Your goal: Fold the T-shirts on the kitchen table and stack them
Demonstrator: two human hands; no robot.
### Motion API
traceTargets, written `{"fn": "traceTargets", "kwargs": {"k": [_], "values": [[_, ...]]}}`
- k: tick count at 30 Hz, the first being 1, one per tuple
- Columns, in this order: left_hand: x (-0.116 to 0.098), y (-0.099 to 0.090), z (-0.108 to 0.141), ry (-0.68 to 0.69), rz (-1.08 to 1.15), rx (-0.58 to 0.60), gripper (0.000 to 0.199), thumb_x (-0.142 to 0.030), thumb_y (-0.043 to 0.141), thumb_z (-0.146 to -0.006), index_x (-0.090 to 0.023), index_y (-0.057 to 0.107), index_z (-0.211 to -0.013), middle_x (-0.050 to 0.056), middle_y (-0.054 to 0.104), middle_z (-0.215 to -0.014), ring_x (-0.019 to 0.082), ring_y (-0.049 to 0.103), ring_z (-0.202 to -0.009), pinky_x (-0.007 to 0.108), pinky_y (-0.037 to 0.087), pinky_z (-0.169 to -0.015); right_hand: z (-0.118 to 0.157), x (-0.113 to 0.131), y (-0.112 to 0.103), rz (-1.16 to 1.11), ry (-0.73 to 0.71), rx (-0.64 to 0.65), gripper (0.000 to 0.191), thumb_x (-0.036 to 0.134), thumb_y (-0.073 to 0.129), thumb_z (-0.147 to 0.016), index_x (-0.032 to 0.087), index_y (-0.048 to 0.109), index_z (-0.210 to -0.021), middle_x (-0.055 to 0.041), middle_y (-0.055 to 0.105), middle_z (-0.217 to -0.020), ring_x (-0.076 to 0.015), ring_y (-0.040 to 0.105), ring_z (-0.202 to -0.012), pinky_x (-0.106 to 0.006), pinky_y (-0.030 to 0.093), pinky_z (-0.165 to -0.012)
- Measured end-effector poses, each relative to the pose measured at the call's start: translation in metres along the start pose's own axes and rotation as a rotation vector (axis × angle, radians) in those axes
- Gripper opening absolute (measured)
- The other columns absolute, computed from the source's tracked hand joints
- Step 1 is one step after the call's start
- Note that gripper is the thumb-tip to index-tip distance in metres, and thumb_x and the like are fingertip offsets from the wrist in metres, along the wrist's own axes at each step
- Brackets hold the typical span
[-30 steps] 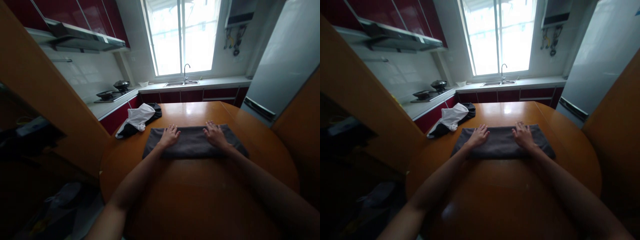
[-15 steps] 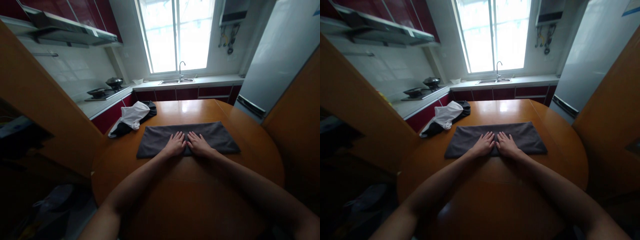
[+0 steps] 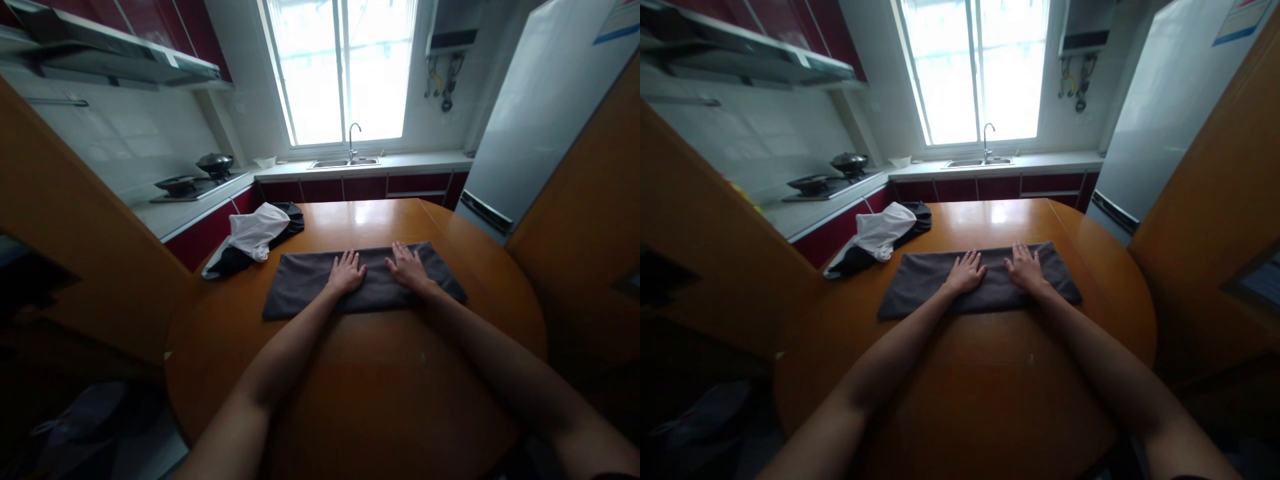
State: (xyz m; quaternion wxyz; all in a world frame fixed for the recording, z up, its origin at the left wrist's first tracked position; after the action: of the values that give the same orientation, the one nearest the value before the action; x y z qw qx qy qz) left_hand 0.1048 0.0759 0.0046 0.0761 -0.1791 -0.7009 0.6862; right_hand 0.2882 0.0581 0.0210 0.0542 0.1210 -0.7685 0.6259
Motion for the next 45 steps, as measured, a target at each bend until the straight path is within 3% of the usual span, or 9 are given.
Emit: {"fn": "traceTargets", "kwargs": {"k": [3,8,13,18,24,30,38,42,45], "values": [[0.002,0.000,-0.001,-0.005,-0.003,0.012,0.070,-0.054,0.019,-0.101,-0.016,0.027,-0.159,0.009,0.016,-0.167,0.026,0.011,-0.155,0.053,0.012,-0.124,-0.007,-0.025,-0.014,0.035,0.079,-0.127,0.069,0.046,0.023,-0.103,0.004,0.025,-0.157,-0.0191,0.020,-0.165,-0.0280,0.012,-0.154,-0.056,0.009,-0.122],[0.002,-0.001,-0.006,-0.006,-0.027,0.016,0.071,-0.054,0.019,-0.101,-0.015,0.026,-0.159,0.008,0.015,-0.167,0.026,0.011,-0.155,0.054,0.013,-0.123,-0.014,-0.067,0.000,0.045,0.228,0.069,0.073,0.051,0.023,-0.102,0.003,0.025,-0.157,-0.0193,0.018,-0.166,-0.0289,0.012,-0.154,-0.054,0.012,-0.122],[0.003,0.000,-0.008,-0.014,-0.048,0.025,0.071,-0.055,0.019,-0.101,-0.015,0.025,-0.159,0.008,0.015,-0.167,0.026,0.011,-0.155,0.054,0.013,-0.123,-0.017,-0.082,-0.021,0.079,0.270,-0.148,0.071,0.048,0.015,-0.104,0.003,0.018,-0.159,-0.0184,0.013,-0.167,-0.0267,0.007,-0.155,-0.053,0.008,-0.122],[0.002,-0.004,-0.007,-0.010,-0.056,0.019,0.069,-0.053,0.019,-0.102,-0.017,0.026,-0.159,0.008,0.016,-0.167,0.027,0.012,-0.155,0.054,0.015,-0.123,-0.013,-0.103,-0.013,0.017,0.379,0.015,0.073,0.050,0.024,-0.102,0.002,0.024,-0.157,-0.0209,0.020,-0.165,-0.0307,0.017,-0.153,-0.054,0.016,-0.121],[0.001,-0.005,-0.007,0.001,-0.051,-0.010,0.068,-0.052,0.021,-0.102,-0.016,0.025,-0.159,0.008,0.014,-0.168,0.027,0.012,-0.155,0.053,0.016,-0.123,-0.010,-0.064,-0.037,0.070,0.220,-0.270,0.067,0.043,0.021,-0.103,0.005,0.021,-0.158,-0.0185,0.014,-0.167,-0.0285,0.009,-0.154,-0.055,0.010,-0.121],[0.003,-0.001,-0.009,0.008,-0.062,0.000,0.069,-0.052,0.019,-0.102,-0.015,0.028,-0.159,0.007,0.017,-0.167,0.027,0.012,-0.155,0.055,0.016,-0.122,-0.006,-0.041,0.001,0.060,0.189,0.059,0.067,0.046,0.028,-0.103,0.007,0.027,-0.157,-0.0187,0.018,-0.166,-0.0298,0.015,-0.153,-0.056,0.015,-0.120],[-0.007,-0.010,-0.005,0.098,-0.060,-0.094,0.069,-0.051,0.023,-0.102,-0.015,0.021,-0.160,0.007,0.014,-0.168,0.027,0.010,-0.155,0.052,0.012,-0.124,-0.001,-0.013,-0.021,0.063,0.047,-0.157,0.064,0.041,0.023,-0.104,0.008,0.024,-0.158,-0.0168,0.016,-0.167,-0.0259,0.010,-0.154,-0.053,0.010,-0.122],[-0.009,-0.001,-0.007,0.113,-0.028,0.059,0.077,-0.064,0.020,-0.099,-0.018,0.022,-0.160,0.007,0.015,-0.167,0.027,0.010,-0.155,0.055,0.011,-0.123,0.000,-0.004,0.003,0.046,0.018,0.058,0.066,0.049,0.026,-0.103,0.013,0.024,-0.159,-0.0148,0.018,-0.167,-0.0262,0.011,-0.154,-0.054,0.012,-0.121],[-0.010,-0.001,-0.006,0.111,-0.025,0.061,0.077,-0.065,0.020,-0.099,-0.018,0.024,-0.160,0.008,0.014,-0.167,0.026,0.010,-0.155,0.053,0.011,-0.123,-0.001,-0.006,0.016,0.026,0.028,0.150,0.067,0.052,0.027,-0.103,0.014,0.028,-0.158,-0.0147,0.018,-0.167,-0.0274,0.014,-0.154,-0.056,0.012,-0.121]]}}
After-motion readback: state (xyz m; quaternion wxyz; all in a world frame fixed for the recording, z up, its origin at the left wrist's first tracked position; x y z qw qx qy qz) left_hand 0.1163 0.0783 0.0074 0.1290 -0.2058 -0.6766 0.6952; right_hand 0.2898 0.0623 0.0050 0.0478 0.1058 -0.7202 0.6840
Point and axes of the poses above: each hand's wrist, its own z-axis away from the middle knuckle, its own y-axis out of the palm, x = y × z, the point moved 7 cm from there along -z, towards the middle knuckle
